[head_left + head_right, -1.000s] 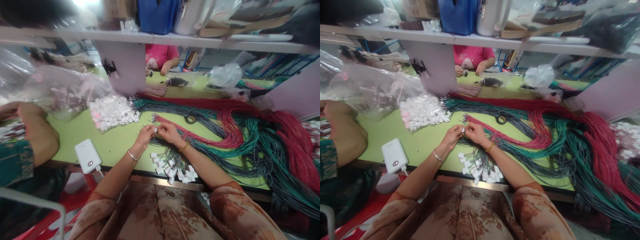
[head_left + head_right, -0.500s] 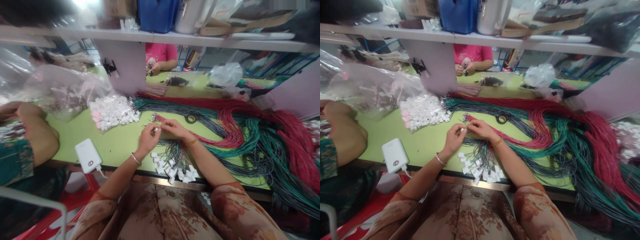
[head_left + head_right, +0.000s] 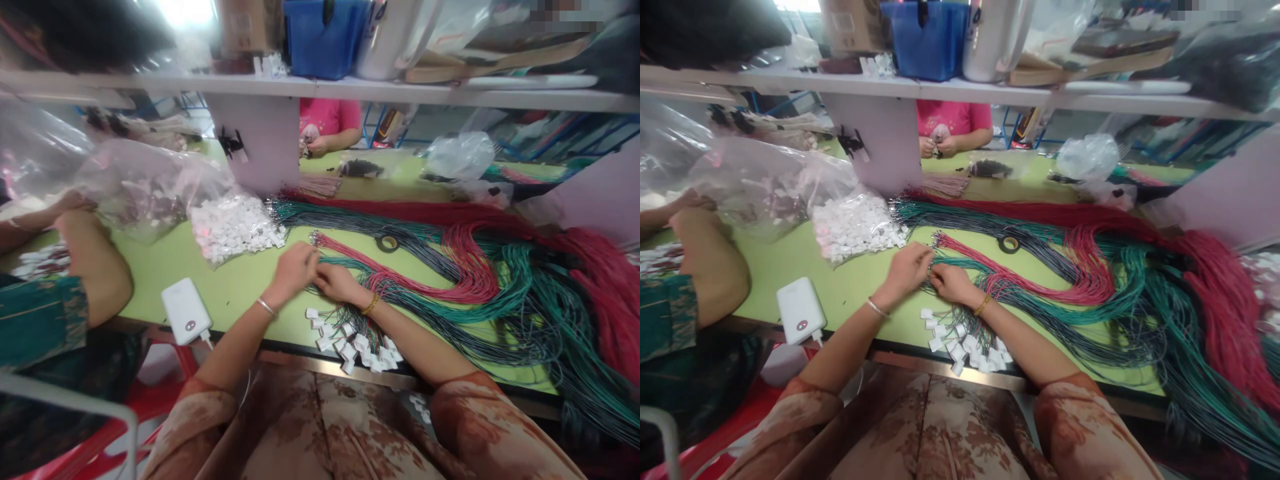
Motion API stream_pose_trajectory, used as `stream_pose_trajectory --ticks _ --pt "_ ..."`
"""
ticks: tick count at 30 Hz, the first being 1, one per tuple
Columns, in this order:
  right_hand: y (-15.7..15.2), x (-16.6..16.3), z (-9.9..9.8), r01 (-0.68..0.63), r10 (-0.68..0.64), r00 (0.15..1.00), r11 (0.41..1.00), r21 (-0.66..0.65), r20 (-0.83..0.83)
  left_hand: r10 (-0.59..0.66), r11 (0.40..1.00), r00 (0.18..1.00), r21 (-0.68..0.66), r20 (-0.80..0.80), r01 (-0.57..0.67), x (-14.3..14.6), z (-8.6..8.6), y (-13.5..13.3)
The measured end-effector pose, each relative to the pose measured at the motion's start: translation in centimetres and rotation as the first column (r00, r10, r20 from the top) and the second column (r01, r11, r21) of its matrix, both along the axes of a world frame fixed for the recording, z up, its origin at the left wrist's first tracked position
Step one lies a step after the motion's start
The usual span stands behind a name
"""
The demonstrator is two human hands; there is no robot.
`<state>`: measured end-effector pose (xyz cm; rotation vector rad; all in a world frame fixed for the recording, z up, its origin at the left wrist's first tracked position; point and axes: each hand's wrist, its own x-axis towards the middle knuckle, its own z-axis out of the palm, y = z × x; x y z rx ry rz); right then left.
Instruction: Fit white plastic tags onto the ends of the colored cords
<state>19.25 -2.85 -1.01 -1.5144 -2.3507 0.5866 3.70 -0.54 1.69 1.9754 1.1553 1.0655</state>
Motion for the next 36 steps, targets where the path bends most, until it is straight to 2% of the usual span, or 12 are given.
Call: stream_pose_trajectory --ticks 3,5,8,11,14,17,20,22,25,27,30,36 --pt "-0.1 0.1 0.2 -0.082 0.08 0.996 0.995 0.056 0.033 0.264 0.965 0.93 0.06 -0.255 -0.257 -2.9 -1.3 4.3" --pt "-0.1 0.1 0.4 -0.08 0.077 0.996 0.995 0.066 0.046 0.281 0.958 0.884 0.055 -0.374 -0.282 -4.1 -2.6 5.8" --pt "-0.1 0.3 0.5 -0.032 0.032 0.999 0.997 0.076 0.001 0.282 0.958 0.833 0.083 -0.475 -0.276 -4.7 -4.0 6.3" --pt "0.2 0.5 0.2 0.012 -0.001 0.983 0.998 0.06 -0.181 0.243 0.969 0.805 0.091 -0.542 -0.232 -4.8 -4.1 5.9" --pt "0.5 0.2 0.0 0.024 -0.028 0.905 1.0 -0.015 -0.425 0.221 0.971 0.804 0.044 -0.552 -0.237 -4.9 -3.5 5.4" --pt "0.6 -0.5 0.1 0.019 -0.067 0.815 0.996 -0.089 -0.575 0.283 0.953 0.862 0.018 -0.42 -0.304 -4.6 -2.6 4.7" --pt "0.6 -0.9 0.5 0.026 -0.099 0.757 0.992 -0.121 -0.646 0.283 0.946 0.957 -0.144 -0.065 -0.29 -3.8 -1.8 3.8" --pt "0.5 -1.0 0.7 0.062 -0.125 0.731 0.991 -0.118 -0.67 0.262 0.904 0.939 -0.399 0.224 -0.158 -3.0 -1.5 3.1" --pt "0.4 -0.8 0.7 0.141 -0.172 0.717 0.985 -0.1 -0.676 0.329 0.742 0.798 -0.661 0.505 0.113 -1.9 -1.3 2.2" --pt "0.4 -0.7 0.5 0.177 -0.184 0.716 0.981 -0.08 -0.673 0.345 0.688 0.73 -0.688 0.59 0.231 -1.5 -1.4 1.7" --pt "0.6 -0.7 0.1 0.216 -0.192 0.719 0.975 -0.048 -0.668 0.313 0.67 0.686 -0.665 0.656 0.33 -1.3 -1.5 1.4" --pt "0.6 -0.8 0.1 0.232 -0.195 0.742 0.972 -0.027 -0.642 0.287 0.671 0.678 -0.647 0.677 0.362 -1.2 -1.7 1.0"
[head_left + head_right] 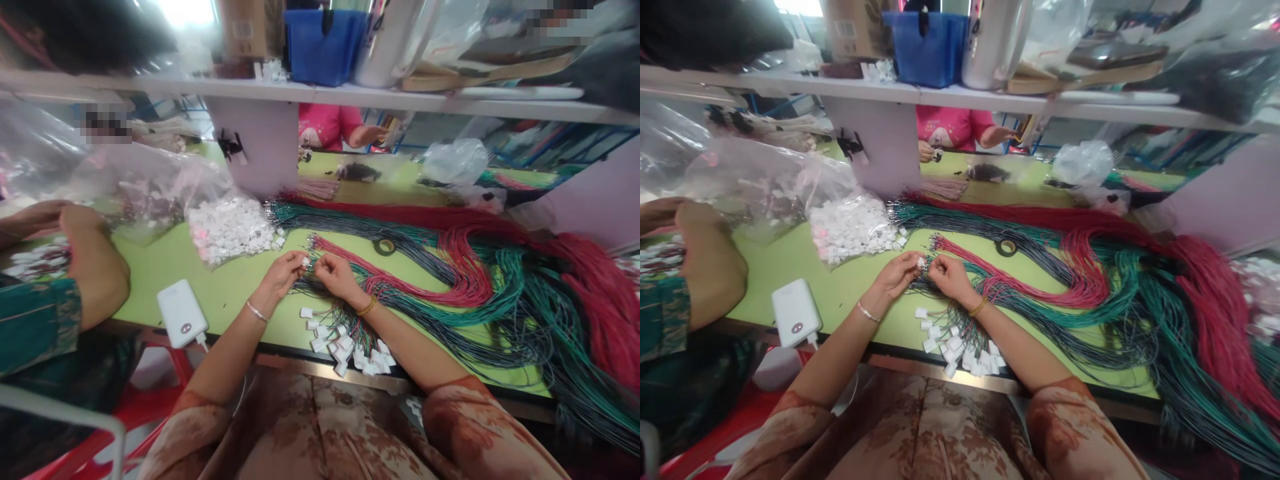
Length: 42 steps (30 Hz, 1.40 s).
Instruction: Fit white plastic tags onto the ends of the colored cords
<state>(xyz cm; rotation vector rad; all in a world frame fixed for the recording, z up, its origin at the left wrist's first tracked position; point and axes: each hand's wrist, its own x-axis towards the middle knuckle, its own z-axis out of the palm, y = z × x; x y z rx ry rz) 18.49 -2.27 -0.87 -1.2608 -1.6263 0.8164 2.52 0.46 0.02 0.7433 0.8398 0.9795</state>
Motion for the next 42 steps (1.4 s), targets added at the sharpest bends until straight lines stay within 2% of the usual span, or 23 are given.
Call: stream_pose_trajectory --ticks 6,11,14,18,21,24,28,33,36,39,42 --pt "0.0 0.0 -0.2 -0.005 0.005 1.0 0.998 -0.057 0.004 0.07 0.991 0.982 0.129 -0.176 -0.048 0.8 -0.3 -0.7" --pt "0.0 0.2 -0.5 -0.072 0.074 0.995 0.997 -0.025 0.066 0.108 0.985 0.969 0.155 -0.222 -0.074 1.0 -0.6 -0.9" --pt "-0.2 0.2 -0.8 -0.048 0.048 0.988 0.999 0.001 0.147 0.112 0.982 0.952 0.178 -0.287 -0.062 1.0 -0.7 -1.0" --pt "0.7 1.5 -0.6 -0.158 0.146 0.946 0.987 0.018 0.288 0.061 0.99 0.913 0.144 -0.404 -0.002 0.5 -0.8 -0.6" --pt "1.9 3.2 -0.4 -0.117 0.07 0.879 0.991 0.07 0.472 0.044 0.993 0.894 0.12 -0.445 0.011 0.0 -0.8 -0.2" --pt "2.8 4.1 -0.6 -0.088 0.043 0.797 0.995 0.046 0.602 0.045 0.994 0.891 0.106 -0.452 0.004 -0.2 -0.9 0.0" --pt "2.9 4.4 -1.0 -0.085 0.052 0.794 0.996 0.025 0.605 0.037 0.992 0.908 0.122 -0.416 0.015 -0.1 -0.8 -0.1" --pt "3.1 4.4 -0.9 -0.146 0.078 0.756 0.988 0.052 0.65 0.031 0.992 0.927 0.126 -0.375 0.018 -0.1 -0.6 -0.1" --pt "3.3 4.5 -0.6 -0.116 0.043 0.736 0.991 0.064 0.675 0.034 0.992 0.931 0.128 -0.364 0.013 -0.1 -0.5 -0.2" --pt "3.3 4.6 -0.1 -0.075 -0.024 0.638 0.993 0.093 0.77 0.024 0.992 0.94 0.123 -0.34 0.019 -0.1 -0.3 -0.3" --pt "3.3 4.6 0.6 -0.061 -0.037 0.53 0.995 0.081 0.847 0.01 0.992 0.95 0.124 -0.312 0.03 0.0 -0.1 -0.5"
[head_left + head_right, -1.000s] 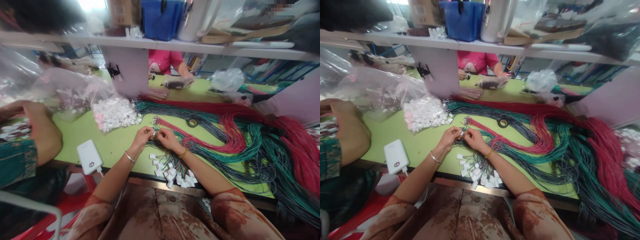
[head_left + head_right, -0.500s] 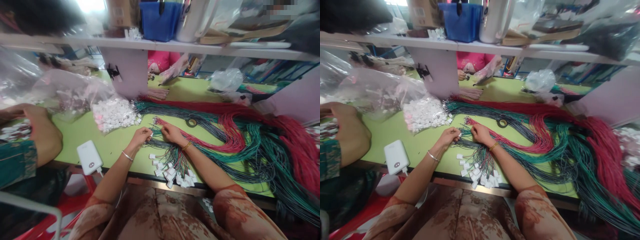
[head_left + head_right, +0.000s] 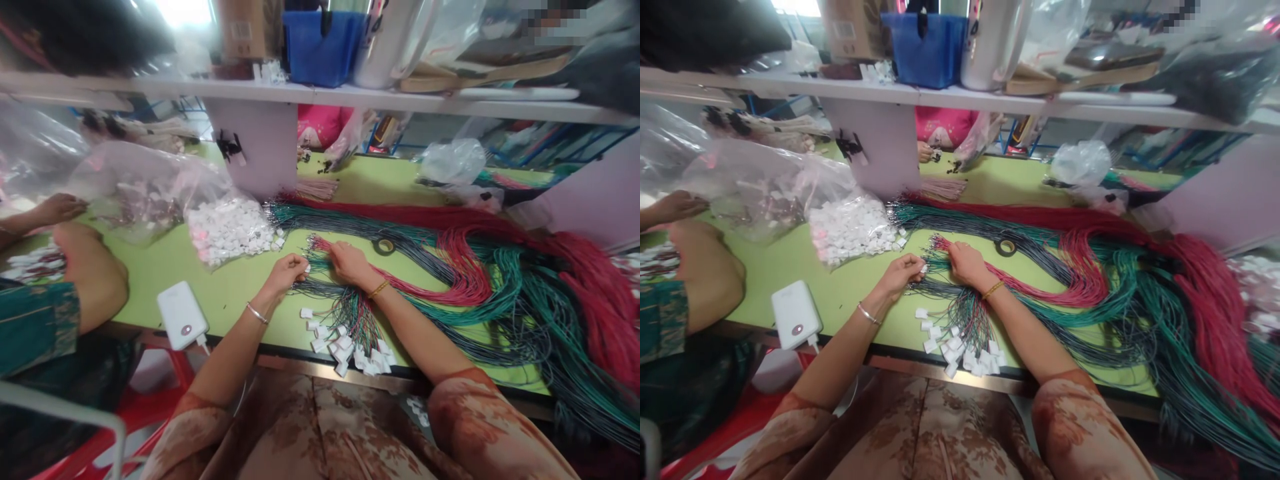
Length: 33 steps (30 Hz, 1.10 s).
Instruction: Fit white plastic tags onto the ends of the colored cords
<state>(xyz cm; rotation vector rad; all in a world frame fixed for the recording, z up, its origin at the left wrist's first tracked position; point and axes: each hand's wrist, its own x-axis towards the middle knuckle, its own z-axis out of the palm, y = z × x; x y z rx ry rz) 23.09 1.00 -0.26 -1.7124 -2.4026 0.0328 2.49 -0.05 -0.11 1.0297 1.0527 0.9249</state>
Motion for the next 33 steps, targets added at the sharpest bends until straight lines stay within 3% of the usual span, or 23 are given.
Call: stream_pose_trajectory --ticks 7,11,13,16,21,25,33 --pt "0.5 0.6 0.9 -0.049 0.053 0.997 0.995 -0.09 0.052 -0.018 1.0 0.999 0.007 0.039 0.018 0.2 -0.1 -0.1" --pt "0.7 0.8 0.6 -0.03 0.019 0.99 0.996 -0.082 -0.142 -0.015 1.0 0.999 0.003 0.051 0.015 0.3 -0.6 0.0" --pt "0.9 0.3 0.5 -0.059 0.031 0.939 0.996 -0.073 -0.342 -0.013 1.0 0.998 -0.003 0.068 0.014 0.4 -0.8 0.1" --pt "1.2 -1.5 0.8 -0.185 0.115 0.783 0.981 -0.052 -0.611 -0.013 1.0 0.996 -0.023 0.092 0.016 0.6 -0.9 0.0" --pt "1.0 -3.9 1.8 -0.262 0.072 0.578 0.96 -0.101 -0.813 -0.015 0.998 0.987 -0.055 0.163 0.024 0.8 -0.7 -0.2" --pt "-0.3 -3.3 1.6 -0.194 -0.03 0.541 0.968 -0.159 -0.841 -0.011 0.995 0.973 -0.097 0.232 0.034 0.8 -0.4 -0.3" --pt "-2.1 -2.1 -0.7 -0.095 -0.135 0.499 0.973 -0.209 -0.856 -0.009 0.993 0.949 -0.107 0.314 0.045 0.7 -0.7 -0.1"
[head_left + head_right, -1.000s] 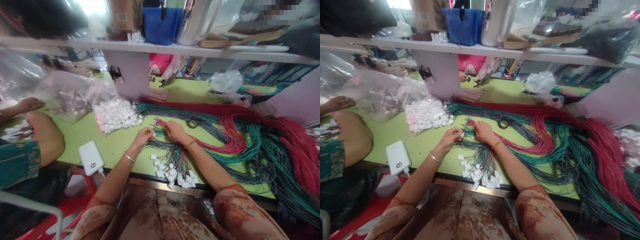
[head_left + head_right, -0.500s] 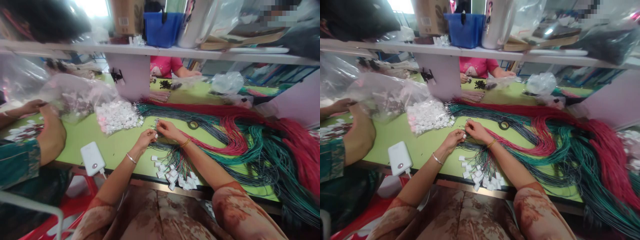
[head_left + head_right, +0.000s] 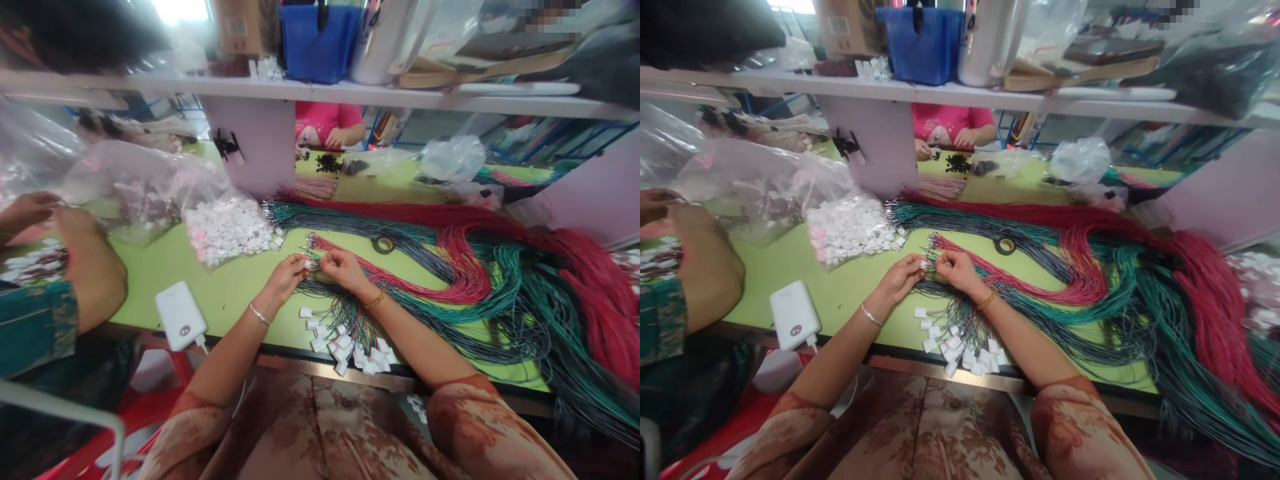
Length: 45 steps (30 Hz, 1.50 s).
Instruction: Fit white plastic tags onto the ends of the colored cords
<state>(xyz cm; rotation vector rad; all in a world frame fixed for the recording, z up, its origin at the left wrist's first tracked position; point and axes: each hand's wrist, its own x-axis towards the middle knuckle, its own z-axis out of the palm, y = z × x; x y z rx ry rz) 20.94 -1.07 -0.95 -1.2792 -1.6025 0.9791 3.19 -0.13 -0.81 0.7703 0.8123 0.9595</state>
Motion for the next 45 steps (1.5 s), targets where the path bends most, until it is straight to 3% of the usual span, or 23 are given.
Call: stream_pose_trajectory --ticks 11,18,22,26,28,30,31,33,35,37,42,45 --pt "-0.2 -0.9 -0.2 0.033 -0.033 0.999 0.999 -0.034 0.014 0.007 0.999 0.998 0.046 -0.059 -0.004 0.5 0.0 -0.3" --pt "-0.8 -0.9 -0.5 -0.027 0.017 0.991 0.997 0.076 0.131 0.052 0.998 0.993 0.052 -0.103 -0.046 1.1 -0.1 -0.5" --pt "-1.2 -1.1 -0.9 0.0 -0.028 0.968 0.994 0.112 0.248 0.085 0.993 0.98 0.098 -0.178 -0.068 1.2 -0.2 -0.7" --pt "0.5 0.2 0.0 -0.103 0.059 0.948 0.987 0.125 0.313 0.085 0.991 0.977 0.115 -0.196 -0.063 1.2 -0.2 -0.8" --pt "2.5 1.4 0.6 0.01 -0.064 0.938 0.988 0.157 0.342 0.075 0.994 0.982 0.096 -0.176 -0.059 1.1 -0.1 -0.6" --pt "4.7 2.5 0.6 0.176 -0.243 0.853 0.967 0.184 0.462 0.069 0.996 0.983 0.072 -0.172 -0.057 1.0 -0.1 -0.5" --pt "5.6 3.0 0.4 0.209 -0.262 0.808 0.965 0.159 0.529 0.068 0.996 0.982 0.062 -0.175 -0.058 0.9 -0.1 -0.4" --pt "6.8 3.5 -0.2 0.214 -0.221 0.774 0.973 0.083 0.594 0.066 0.997 0.983 0.059 -0.171 -0.056 0.8 -0.1 -0.4" --pt "7.2 3.9 -0.9 0.184 -0.179 0.8 0.982 0.05 0.573 0.059 0.996 0.985 0.068 -0.163 -0.049 0.7 -0.1 -0.4" --pt "6.9 4.1 -1.2 0.179 -0.204 0.811 0.979 0.099 0.548 0.054 0.997 0.986 0.071 -0.16 -0.043 0.7 -0.1 -0.4" --pt "5.5 4.3 0.0 0.161 -0.304 0.708 0.948 0.274 0.637 0.043 0.998 0.99 0.055 -0.133 -0.036 0.7 0.0 -0.5" --pt "5.3 3.2 1.1 0.106 -0.229 0.805 0.963 0.247 0.547 0.035 0.999 0.993 0.034 -0.112 -0.032 0.8 0.1 -0.6"
